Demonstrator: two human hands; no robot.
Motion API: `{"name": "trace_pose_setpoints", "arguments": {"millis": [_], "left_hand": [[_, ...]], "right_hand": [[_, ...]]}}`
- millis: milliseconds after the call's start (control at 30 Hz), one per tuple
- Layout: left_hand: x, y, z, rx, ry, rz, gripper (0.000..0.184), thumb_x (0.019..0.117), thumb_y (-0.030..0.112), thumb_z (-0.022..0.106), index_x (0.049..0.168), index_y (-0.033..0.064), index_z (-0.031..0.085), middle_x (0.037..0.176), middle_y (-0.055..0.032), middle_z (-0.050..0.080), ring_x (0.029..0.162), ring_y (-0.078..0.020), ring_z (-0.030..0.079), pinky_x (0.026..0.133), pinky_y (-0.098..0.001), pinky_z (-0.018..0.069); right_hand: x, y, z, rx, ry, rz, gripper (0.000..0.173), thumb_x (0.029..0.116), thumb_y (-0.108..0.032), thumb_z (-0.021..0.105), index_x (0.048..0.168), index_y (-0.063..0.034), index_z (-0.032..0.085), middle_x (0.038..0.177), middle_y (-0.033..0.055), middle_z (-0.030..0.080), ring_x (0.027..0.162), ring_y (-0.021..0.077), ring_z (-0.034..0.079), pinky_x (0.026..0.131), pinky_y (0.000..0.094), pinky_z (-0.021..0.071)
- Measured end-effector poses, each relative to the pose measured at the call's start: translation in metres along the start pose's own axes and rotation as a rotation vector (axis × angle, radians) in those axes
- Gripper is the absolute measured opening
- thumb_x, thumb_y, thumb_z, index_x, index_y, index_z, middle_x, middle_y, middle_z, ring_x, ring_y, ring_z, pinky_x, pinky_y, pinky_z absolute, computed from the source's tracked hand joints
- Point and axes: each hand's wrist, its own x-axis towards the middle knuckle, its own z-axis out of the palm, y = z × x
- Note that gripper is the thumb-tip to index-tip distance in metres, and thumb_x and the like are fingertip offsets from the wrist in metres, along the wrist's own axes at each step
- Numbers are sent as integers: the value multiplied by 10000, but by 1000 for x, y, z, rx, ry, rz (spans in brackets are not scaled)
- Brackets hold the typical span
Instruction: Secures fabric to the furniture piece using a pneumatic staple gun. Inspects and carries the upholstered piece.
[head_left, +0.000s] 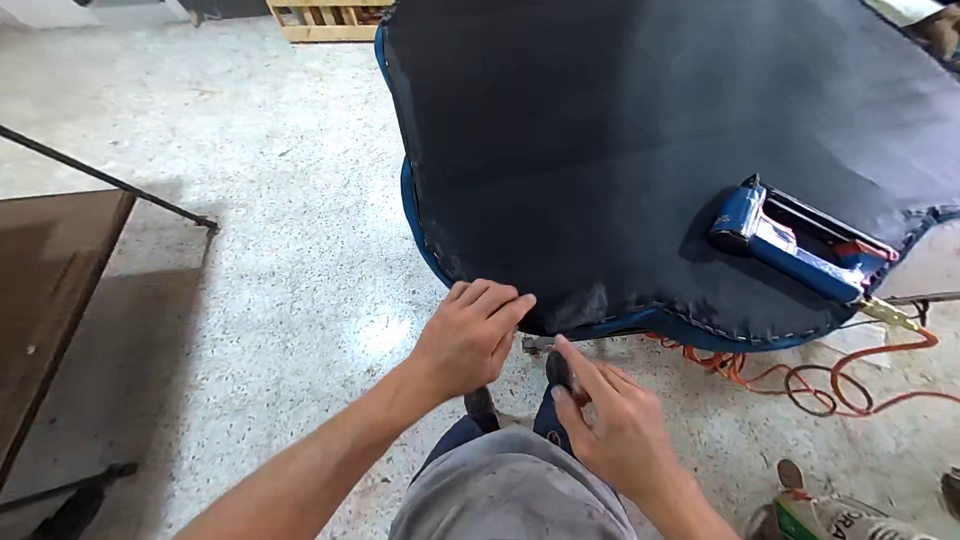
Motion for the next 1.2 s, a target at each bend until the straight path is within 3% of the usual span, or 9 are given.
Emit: {"name": "trace_pose_setpoints", "arguments": {"millis": [200, 367, 467, 533, 733, 833, 933, 1033, 1200], "left_hand": [[28, -9, 11, -44, 35, 73, 193, 929, 153, 622, 1017, 140, 793, 976, -9, 713, 945, -184, 657, 819, -355, 541], [18, -6, 21, -118, 154, -25, 184, 911, 160, 654, 1012, 147, 806, 960, 6, 717, 924, -152, 664, 793, -306, 568], [24, -5, 20, -134, 146, -49, 206, 909, 160, 657, 1055, 168, 801, 961, 28, 715, 909, -121, 662, 772, -279, 572], [30, -4, 20, -118, 127, -7, 247, 934, 183, 652, 1142, 189, 786, 985, 35, 724, 910, -121, 669, 776, -290, 576], [27, -3, 27, -58, 169, 138, 190, 953, 151, 632, 1031, 140, 804, 944, 8, 731, 910, -130, 681, 796, -299, 584], [31, -8, 29, -38, 180, 122, 191, 953, 147, 618, 997, 146, 804, 952, 12, 736, 920, -125, 684, 810, -293, 584], [32, -7, 25, -44, 158, 118, 176, 982, 171, 605, 998, 136, 776, 993, -2, 731, 998, -146, 687, 886, -329, 582], [31, -4, 28, -16, 120, 137, 177, 997, 182, 575, 986, 144, 748, 984, 7, 716, 992, -150, 676, 873, -334, 572], [33, -5, 27, -18, 119, 154, 191, 1012, 198, 545, 970, 134, 720, 984, -6, 697, 1003, -159, 660, 871, -336, 552]], "right_hand": [[12, -23, 13, -201, -133, 160, 469, 923, -339, 518, 1337, -205, 693, 594, -14, 615, 494, 196, 607, 442, 449, 482], [0, -41, 3, -132, 122, 96, 503, 875, -273, 541, 1341, -171, 702, 549, -67, 530, 419, 93, 457, 383, 331, 373], [7, -43, 3, -152, 36, 167, 555, 866, -316, 547, 1398, -205, 660, 531, -65, 516, 417, 128, 481, 384, 382, 396], [19, -39, 8, -153, -143, 289, 602, 866, -345, 556, 1459, -242, 588, 539, -20, 552, 475, 216, 578, 443, 472, 461], [57, -49, 5, -126, -559, 549, 663, 938, -355, 510, 1582, -277, 375, 807, 127, 683, 802, 377, 698, 660, 580, 528], [66, -41, 17, -105, -534, 544, 637, 942, -332, 517, 1559, -262, 380, 848, 135, 690, 825, 386, 701, 673, 579, 531], [41, -45, 15, -84, -371, 439, 676, 942, -335, 499, 1601, -252, 371, 772, 104, 676, 697, 347, 683, 586, 551, 525], [40, -46, 7, -59, -479, 503, 728, 942, -327, 507, 1632, -279, 282, 758, 116, 660, 735, 370, 682, 619, 567, 518], [62, -36, 18, -60, -442, 516, 508, 944, -300, 511, 1446, -221, 510, 825, 115, 687, 818, 355, 702, 673, 548, 526]]}}
